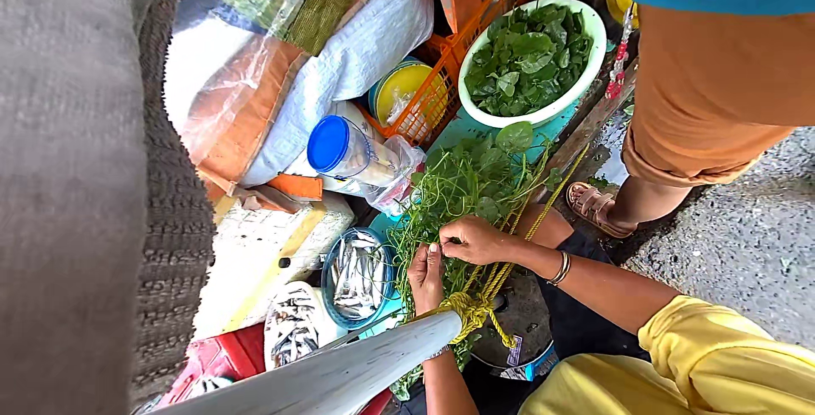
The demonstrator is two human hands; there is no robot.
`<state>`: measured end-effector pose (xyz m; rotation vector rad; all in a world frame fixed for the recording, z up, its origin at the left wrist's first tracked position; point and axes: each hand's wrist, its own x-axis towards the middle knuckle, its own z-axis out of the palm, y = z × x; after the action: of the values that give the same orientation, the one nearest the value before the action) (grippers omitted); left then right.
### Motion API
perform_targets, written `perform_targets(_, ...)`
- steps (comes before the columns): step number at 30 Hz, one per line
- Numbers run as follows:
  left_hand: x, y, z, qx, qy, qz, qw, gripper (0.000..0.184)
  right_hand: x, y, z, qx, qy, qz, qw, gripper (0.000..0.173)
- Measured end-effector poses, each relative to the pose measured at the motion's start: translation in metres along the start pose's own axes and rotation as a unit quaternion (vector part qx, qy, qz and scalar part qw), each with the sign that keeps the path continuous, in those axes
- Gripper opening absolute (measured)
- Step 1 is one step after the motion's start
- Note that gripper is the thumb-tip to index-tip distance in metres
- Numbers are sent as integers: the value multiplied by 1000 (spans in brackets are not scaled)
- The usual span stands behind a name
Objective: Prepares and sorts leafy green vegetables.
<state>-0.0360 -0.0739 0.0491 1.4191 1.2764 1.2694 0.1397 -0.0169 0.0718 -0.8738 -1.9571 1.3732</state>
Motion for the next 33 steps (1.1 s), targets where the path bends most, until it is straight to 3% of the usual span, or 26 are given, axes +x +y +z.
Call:
perform_targets(3, -2, 2, 4, -18, 33, -21, 999, 32, -10, 10, -6, 147, 142, -36, 978, 19)
perform_targets(6, -3, 1, 0, -14, 28, -9, 999, 33, -26, 15, -33, 269, 229, -21, 935, 16)
perform_targets(10, -4, -1, -3, -2, 15, -4, 1000, 33, -33, 20, -73, 264, 298, -19, 917, 18)
perform_targets(12, -4, -1, -2, 4, 13, -7, 1000, 32, -32, 25, -79, 132, 286, -23, 949, 16)
perform_targets(16, -4, -1, 0, -1, 13, 4, 1000, 31, -22, 28, -67, -75, 169, 24, 982, 8)
perform_targets(21, -8, -1, -3, -2, 5, 8, 1000, 31, -10, 24, -56, -131, 93, 83, 984, 10)
perform_targets(23, -10, 3, -2, 0, 2, -2, 1000, 30, -11, 26, -55, -88, 125, 63, 986, 12)
perform_targets(26, -11, 6, 0, -19, 14, -10, 1000, 31, -12, 30, -52, 81, 202, 69, 974, 13)
perform_targets(30, -11, 5, -1, -63, 68, -18, 996, 32, -17, 31, -67, 348, 271, 103, 891, 13)
perform_targets(33, -9, 7, -4, -66, 109, -44, 991, 35, -24, 38, -88, 461, 308, 57, 830, 16)
